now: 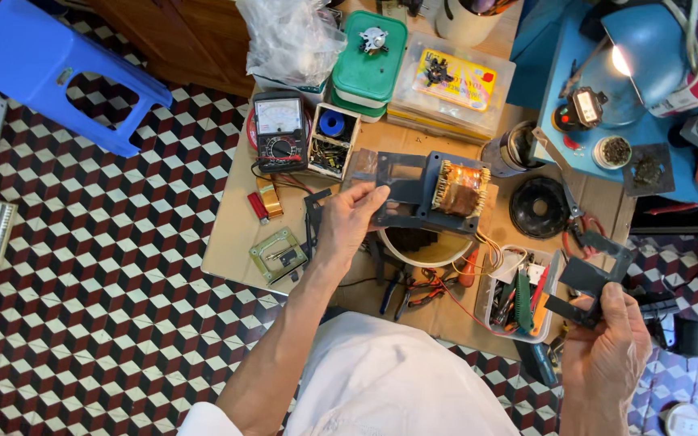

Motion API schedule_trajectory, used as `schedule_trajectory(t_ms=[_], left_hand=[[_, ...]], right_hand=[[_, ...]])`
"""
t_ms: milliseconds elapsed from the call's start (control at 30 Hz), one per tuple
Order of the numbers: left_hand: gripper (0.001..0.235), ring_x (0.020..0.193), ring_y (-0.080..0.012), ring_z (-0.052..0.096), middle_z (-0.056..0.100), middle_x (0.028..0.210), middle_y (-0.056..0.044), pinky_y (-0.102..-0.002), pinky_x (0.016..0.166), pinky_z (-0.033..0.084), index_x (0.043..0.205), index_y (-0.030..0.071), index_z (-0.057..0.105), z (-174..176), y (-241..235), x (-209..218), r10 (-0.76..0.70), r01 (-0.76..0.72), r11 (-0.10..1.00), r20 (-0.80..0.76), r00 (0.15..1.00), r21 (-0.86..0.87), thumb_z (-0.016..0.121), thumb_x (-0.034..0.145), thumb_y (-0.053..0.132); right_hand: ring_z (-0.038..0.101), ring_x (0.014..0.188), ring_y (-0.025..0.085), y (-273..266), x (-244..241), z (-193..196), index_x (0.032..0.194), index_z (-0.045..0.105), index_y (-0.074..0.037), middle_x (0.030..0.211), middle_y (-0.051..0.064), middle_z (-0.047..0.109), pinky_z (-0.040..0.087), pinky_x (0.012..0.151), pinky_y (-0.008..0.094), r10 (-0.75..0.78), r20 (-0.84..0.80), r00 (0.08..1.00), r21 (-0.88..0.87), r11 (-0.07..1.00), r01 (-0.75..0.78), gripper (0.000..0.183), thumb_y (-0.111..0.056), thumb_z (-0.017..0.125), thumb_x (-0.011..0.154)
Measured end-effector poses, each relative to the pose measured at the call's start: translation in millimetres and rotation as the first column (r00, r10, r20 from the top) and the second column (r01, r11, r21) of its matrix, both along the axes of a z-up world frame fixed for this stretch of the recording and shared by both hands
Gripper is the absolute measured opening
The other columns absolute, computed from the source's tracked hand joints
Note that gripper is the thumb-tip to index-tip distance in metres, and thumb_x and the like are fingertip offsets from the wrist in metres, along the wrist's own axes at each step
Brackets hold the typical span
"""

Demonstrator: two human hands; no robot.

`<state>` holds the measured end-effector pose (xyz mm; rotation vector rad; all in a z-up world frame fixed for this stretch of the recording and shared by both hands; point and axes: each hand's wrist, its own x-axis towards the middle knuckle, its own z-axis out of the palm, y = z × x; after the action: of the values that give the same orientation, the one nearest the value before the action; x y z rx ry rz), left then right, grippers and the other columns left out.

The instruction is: The person handles a transformer with copper windings and several black laminated core pieces on a workbench. They repeatedly pick up, align, and place the core pieces onto the transformer, then gather a stack of similar pieces from a white bucket and continue arranging them on the bench.

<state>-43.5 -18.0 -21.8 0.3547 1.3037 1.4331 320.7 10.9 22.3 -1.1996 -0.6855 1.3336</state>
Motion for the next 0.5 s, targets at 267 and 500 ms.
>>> schedule_trajectory(t_ms=[267, 500], left_hand=[[0.031, 0.079, -0.0103, 0.074, 0.077, 0.094, -0.005, -0.025, 0.067, 0.062, 0.119, 0.001, 0.073, -26, 25, 5, -0.070, 0.067, 0.997, 0.075, 0.995, 0.040, 0.071, 0.095, 0.021], [0.036, 0.074, -0.0086, 0.072, 0.077, 0.092, -0.005, -0.024, 0.063, 0.060, 0.122, 0.000, 0.072, -28, 35, -2, -0.107, 0.107, 0.994, 0.027, 0.994, 0.020, 0.073, 0.093, 0.023]], right_hand=[[0.069, 0.083, 0.012, -1, -15, 13, 0.114, 0.062, -0.002, 0.100, 0.008, 0.068, 0.060, 0.081, 0.027, -0.009, 0.078, 0.997, -0.049, 0.999, 0.013, 0.010, -0.011, 0.062, 0.114], [0.068, 0.081, 0.011, 1, -23, 7, 0.113, 0.061, -0.004, 0.098, 0.008, 0.069, 0.057, 0.076, 0.023, -0.014, 0.100, 0.995, -0.070, 0.997, 0.021, 0.008, -0.011, 0.064, 0.113]])
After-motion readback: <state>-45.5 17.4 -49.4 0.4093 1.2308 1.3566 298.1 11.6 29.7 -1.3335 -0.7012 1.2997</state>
